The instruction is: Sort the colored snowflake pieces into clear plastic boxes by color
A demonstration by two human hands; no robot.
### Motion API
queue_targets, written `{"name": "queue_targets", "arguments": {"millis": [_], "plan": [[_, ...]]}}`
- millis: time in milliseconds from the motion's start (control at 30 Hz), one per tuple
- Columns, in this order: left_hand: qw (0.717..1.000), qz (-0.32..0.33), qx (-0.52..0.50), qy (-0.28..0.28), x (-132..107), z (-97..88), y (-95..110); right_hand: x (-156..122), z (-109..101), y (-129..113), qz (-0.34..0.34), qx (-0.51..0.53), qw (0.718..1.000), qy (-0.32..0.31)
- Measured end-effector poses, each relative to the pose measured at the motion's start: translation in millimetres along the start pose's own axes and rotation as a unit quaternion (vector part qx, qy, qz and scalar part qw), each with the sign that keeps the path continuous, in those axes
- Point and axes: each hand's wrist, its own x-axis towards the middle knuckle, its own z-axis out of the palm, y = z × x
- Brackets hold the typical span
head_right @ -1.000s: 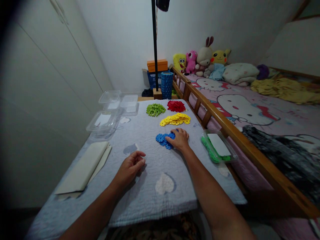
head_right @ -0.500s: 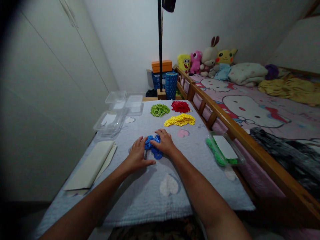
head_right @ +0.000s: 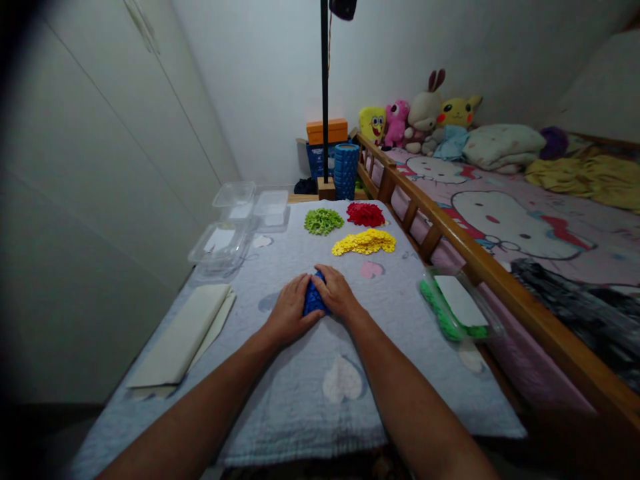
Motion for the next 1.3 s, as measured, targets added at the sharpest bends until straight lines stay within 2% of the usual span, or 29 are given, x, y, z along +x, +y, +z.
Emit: {"name": "queue_targets", "arguments": {"millis": [200, 367, 567, 667, 767, 867, 967, 1067, 1133, 1200, 1300], "plan": [[0.999, 0.021, 0.009, 0.04, -1.4, 7.1, -7.0, -1.8, -1.5, 4.5, -0.011, 0.062, 0.997, 0.052], [0.998, 0.027, -0.002, 0.061, -2.6, 6.2, -7.9, -1.9, -3.4, 6.3, -0.009, 0.029, 0.996, 0.084], [0.996, 0.034, -0.046, 0.07, -1.7, -1.5, -7.5, -2.4, -2.1, 4.9, -0.014, -0.011, 0.996, 0.09], [0.994, 0.031, -0.064, 0.078, -1.9, -4.6, -7.8, -1.5, -9.0, 2.6, -0.02, -0.04, 0.993, 0.109], [0.993, 0.026, -0.074, 0.088, -2.8, -7.5, -7.1, -0.6, -32.3, -0.3, -0.029, -0.086, 0.986, 0.141], [0.992, 0.024, -0.081, 0.095, -3.5, -10.7, -5.7, -6.9, -72.3, -1.9, 0.008, -0.194, 0.966, 0.172], [0.991, 0.02, -0.085, 0.103, -3.5, -13.4, -5.6, -27.8, -116.5, -1.8, 0.086, -0.327, 0.926, 0.166], [0.99, 0.012, -0.087, 0.109, -3.3, -13.9, -7.7, -60.4, -149.4, -1.8, 0.184, -0.428, 0.873, 0.146], [0.99, 0.01, -0.089, 0.107, -3.1, -13.2, -9.7, -82.3, -161.7, -2.2, 0.237, -0.477, 0.837, 0.128], [0.99, 0.012, -0.093, 0.104, -2.9, -12.3, -11.3, -100.2, -167.4, -1.7, 0.271, -0.503, 0.813, 0.11], [0.99, 0.012, -0.096, 0.101, -2.7, -11.8, -12.2, -116.6, -168.8, 3.1, 0.287, -0.505, 0.81, 0.083]]}}
